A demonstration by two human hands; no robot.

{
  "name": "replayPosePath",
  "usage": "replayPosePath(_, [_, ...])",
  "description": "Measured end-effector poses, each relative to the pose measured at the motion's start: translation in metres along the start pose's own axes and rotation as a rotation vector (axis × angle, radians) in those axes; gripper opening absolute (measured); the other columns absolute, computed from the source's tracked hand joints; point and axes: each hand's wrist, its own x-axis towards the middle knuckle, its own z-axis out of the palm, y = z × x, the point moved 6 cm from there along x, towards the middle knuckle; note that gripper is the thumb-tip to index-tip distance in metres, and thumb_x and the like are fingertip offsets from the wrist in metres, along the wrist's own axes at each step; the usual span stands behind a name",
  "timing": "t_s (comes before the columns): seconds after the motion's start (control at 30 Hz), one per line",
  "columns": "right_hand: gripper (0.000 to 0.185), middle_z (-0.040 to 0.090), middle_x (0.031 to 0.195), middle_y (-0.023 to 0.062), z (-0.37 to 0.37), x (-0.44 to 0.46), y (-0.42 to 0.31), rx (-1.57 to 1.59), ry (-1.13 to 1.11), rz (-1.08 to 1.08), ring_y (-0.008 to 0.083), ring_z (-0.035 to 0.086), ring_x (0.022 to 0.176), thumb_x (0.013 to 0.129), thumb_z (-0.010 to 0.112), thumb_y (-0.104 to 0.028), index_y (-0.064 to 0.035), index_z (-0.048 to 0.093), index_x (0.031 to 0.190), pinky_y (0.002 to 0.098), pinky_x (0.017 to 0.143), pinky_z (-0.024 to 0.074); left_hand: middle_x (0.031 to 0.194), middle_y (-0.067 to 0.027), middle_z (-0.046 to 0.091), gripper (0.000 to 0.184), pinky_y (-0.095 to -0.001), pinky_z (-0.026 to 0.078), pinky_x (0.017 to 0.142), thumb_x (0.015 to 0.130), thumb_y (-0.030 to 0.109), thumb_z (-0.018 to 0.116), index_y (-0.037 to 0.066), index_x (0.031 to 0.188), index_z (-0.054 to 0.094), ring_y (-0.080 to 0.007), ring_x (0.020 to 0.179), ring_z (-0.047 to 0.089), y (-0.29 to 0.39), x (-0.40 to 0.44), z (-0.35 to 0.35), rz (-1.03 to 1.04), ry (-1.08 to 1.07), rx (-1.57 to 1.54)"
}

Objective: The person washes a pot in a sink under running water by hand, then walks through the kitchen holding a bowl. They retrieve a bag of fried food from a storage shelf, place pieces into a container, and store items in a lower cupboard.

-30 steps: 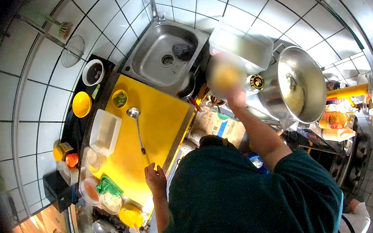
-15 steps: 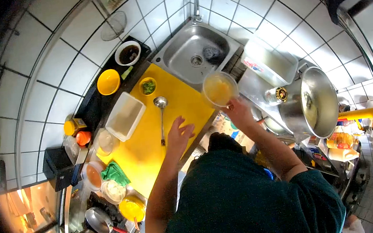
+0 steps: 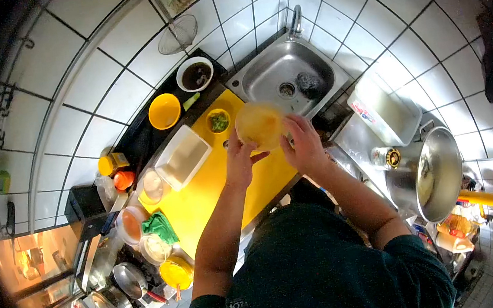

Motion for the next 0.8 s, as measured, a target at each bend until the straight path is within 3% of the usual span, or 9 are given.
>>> replayPosePath(0.13, [0.035, 0.060, 0.122, 0.0262, 0.063, 0.051, 0.066, 0.228, -0.157, 0.159, 0.0451, 0.057, 0.115, 0.095, 0.060, -0.015, -0.0023, 0.057, 0.127, 0.0487, 0.097, 0.0481, 0.140, -0.0153, 0.049, 0.073, -0.0415, 0.063, 0.084, 0.094, 0.003, 0.056, 0.014, 0.158, 0.023, -0.0278, 0.118, 0.061, -0.006, 0.039, 0.005, -0.012, 0.047, 0.022])
replayPosePath(0.27, [0.036, 0.061, 0.123, 0.0260, 0.100, 0.086, 0.109, 0.253, -0.307, 0.371, 0.0457, 0.057, 0.117, 0.100, 0.054, -0.023, -0.0035, 0.057, 0.130, 0.0491, 0.100, 0.0465, 0.139, -0.0171, 0.050, 0.080, -0.0379, 0.061, 0.084, 0.089, 0.004, 0.061, 0.007, 0.158, 0.022, -0.0263, 0.115, 0.063, 0.000, 0.072, 0.029, -0.014, 0.166, 0.128])
replayPosePath(0.37, [0.039, 0.062, 0.127, 0.0252, 0.116, 0.101, 0.146, 0.376, -0.331, 0.504, 0.0447, 0.059, 0.118, 0.102, 0.051, -0.028, -0.0052, 0.058, 0.132, 0.0507, 0.101, 0.0458, 0.136, -0.0167, 0.054, 0.080, -0.0343, 0.059, 0.085, 0.086, 0.004, 0.064, 0.003, 0.156, 0.027, -0.0269, 0.112, 0.064, -0.008, 0.109, 0.037, 0.053, 0.156, 0.245])
replayPosePath(0.47, [0.040, 0.063, 0.128, 0.0231, 0.129, 0.102, 0.183, 0.502, -0.297, 0.606, 0.0410, 0.060, 0.119, 0.104, 0.048, -0.032, -0.0074, 0.059, 0.133, 0.0483, 0.101, 0.0456, 0.131, -0.0198, 0.058, 0.078, -0.0354, 0.057, 0.087, 0.082, 0.004, 0.068, 0.000, 0.152, 0.034, -0.0321, 0.109, 0.066, -0.008, 0.145, 0.047, 0.189, 0.095, 0.449])
replayPosePath(0.57, [0.040, 0.064, 0.127, 0.0208, 0.138, 0.107, 0.205, 0.652, -0.242, 0.696, 0.0374, 0.061, 0.119, 0.105, 0.048, -0.034, -0.0075, 0.060, 0.131, 0.0452, 0.101, 0.0453, 0.127, -0.0246, 0.060, 0.078, -0.0413, 0.054, 0.093, 0.079, 0.008, 0.071, 0.001, 0.149, 0.039, -0.0393, 0.110, 0.064, -0.013, 0.171, 0.043, 0.230, 0.189, 0.812])
replayPosePath(0.8, [0.041, 0.063, 0.129, 0.0161, 0.213, 0.103, 0.269, 1.036, -0.247, 0.754, 0.0316, 0.060, 0.120, 0.105, 0.050, -0.035, -0.0062, 0.058, 0.133, 0.0416, 0.101, 0.0455, 0.122, -0.0287, 0.059, 0.078, -0.0500, 0.050, 0.097, 0.078, 0.019, 0.075, 0.006, 0.147, 0.040, -0.0453, 0.109, 0.059, -0.014, 0.213, 0.049, 0.304, 0.201, 1.043])
